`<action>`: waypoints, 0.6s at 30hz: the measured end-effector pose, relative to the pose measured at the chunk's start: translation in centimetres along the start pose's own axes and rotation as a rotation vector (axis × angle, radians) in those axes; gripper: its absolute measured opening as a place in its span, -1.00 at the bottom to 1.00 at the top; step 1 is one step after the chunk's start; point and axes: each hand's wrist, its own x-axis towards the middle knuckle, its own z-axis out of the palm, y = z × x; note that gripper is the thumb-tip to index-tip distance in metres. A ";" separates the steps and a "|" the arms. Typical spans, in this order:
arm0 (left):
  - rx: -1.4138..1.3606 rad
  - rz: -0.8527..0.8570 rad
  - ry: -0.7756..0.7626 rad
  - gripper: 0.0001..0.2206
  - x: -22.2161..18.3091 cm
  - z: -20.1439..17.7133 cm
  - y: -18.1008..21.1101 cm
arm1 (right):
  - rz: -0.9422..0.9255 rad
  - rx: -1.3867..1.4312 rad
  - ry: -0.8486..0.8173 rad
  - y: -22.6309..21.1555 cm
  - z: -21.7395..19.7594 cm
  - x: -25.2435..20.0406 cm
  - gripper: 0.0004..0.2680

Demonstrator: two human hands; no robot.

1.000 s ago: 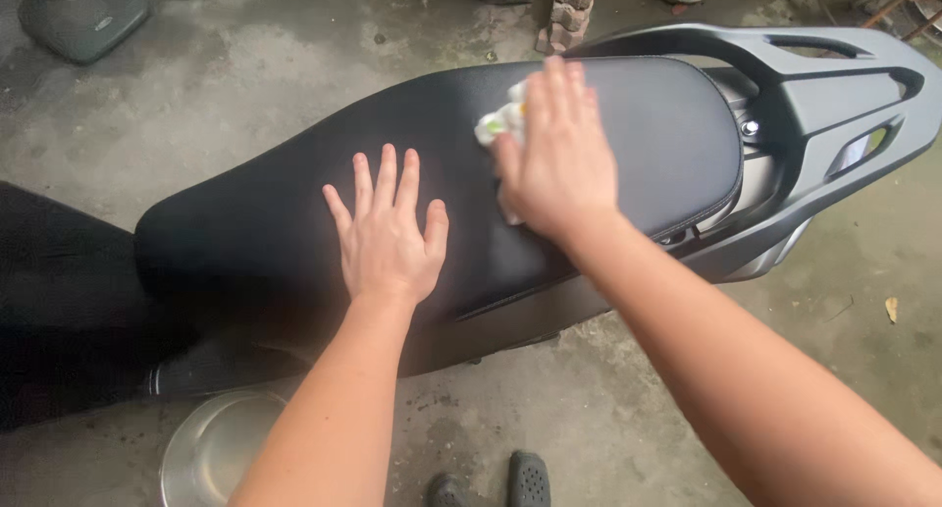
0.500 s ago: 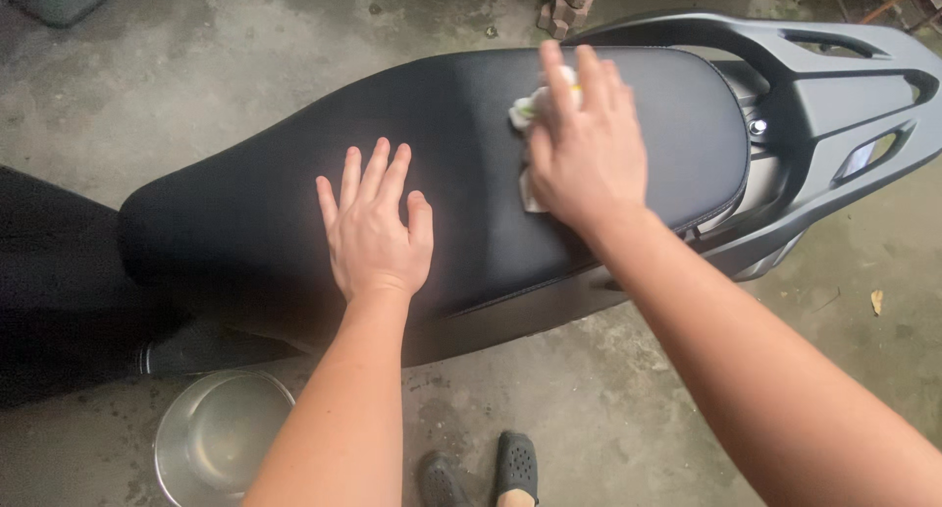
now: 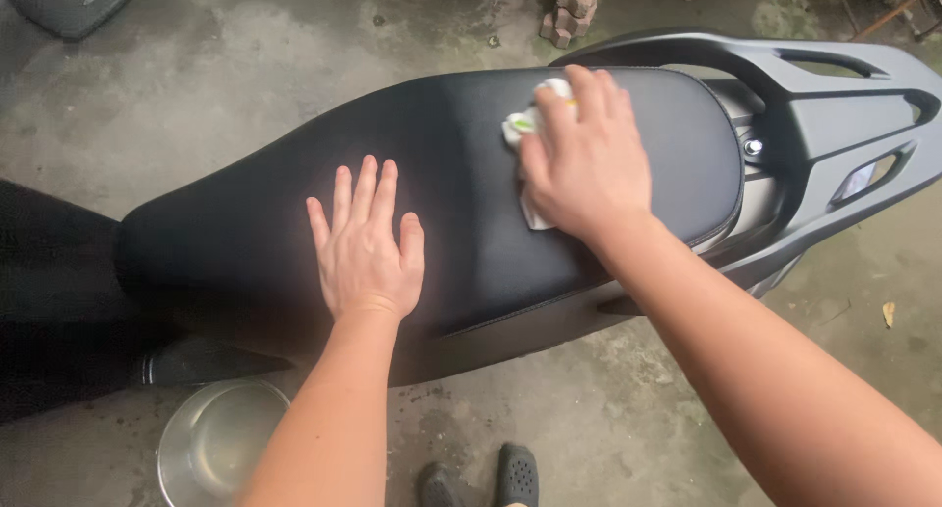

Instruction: The person wipes the front fairing, handlebars, and seat of a motorcycle using a white cloth. They move around the vehicle to clean different sections, including the dashboard area and the rear seat, while chickens and a dog are visible in the background.

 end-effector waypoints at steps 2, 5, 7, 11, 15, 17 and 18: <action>0.036 0.006 -0.025 -0.44 -0.1 -0.1 0.0 | -0.020 0.004 -0.049 -1.5 -0.1 -0.2 -0.66; 0.041 -0.008 -0.046 -0.44 -0.2 -0.2 0.4 | -0.160 0.114 -0.195 -2.3 -3.0 -2.6 -0.67; 0.041 -0.021 -0.051 -0.45 0.0 -0.3 0.4 | -0.105 0.133 -0.288 -1.3 -5.1 -4.7 -0.66; 0.049 -0.033 -0.068 -0.45 -0.1 -0.2 0.4 | -0.066 0.032 -0.157 3.7 -5.0 -4.7 -0.70; 0.064 -0.021 -0.025 -0.44 0.2 0.0 0.4 | 0.068 -0.048 -0.057 3.4 -1.8 -1.5 -0.69; 0.056 -0.046 -0.049 -0.45 -0.1 -0.1 0.3 | 0.087 -0.042 -0.079 0.6 -1.2 -1.1 -0.69; 0.054 -0.032 -0.034 -0.45 -0.1 0.1 0.3 | -0.012 0.043 -0.127 -1.1 -1.4 -1.3 -0.70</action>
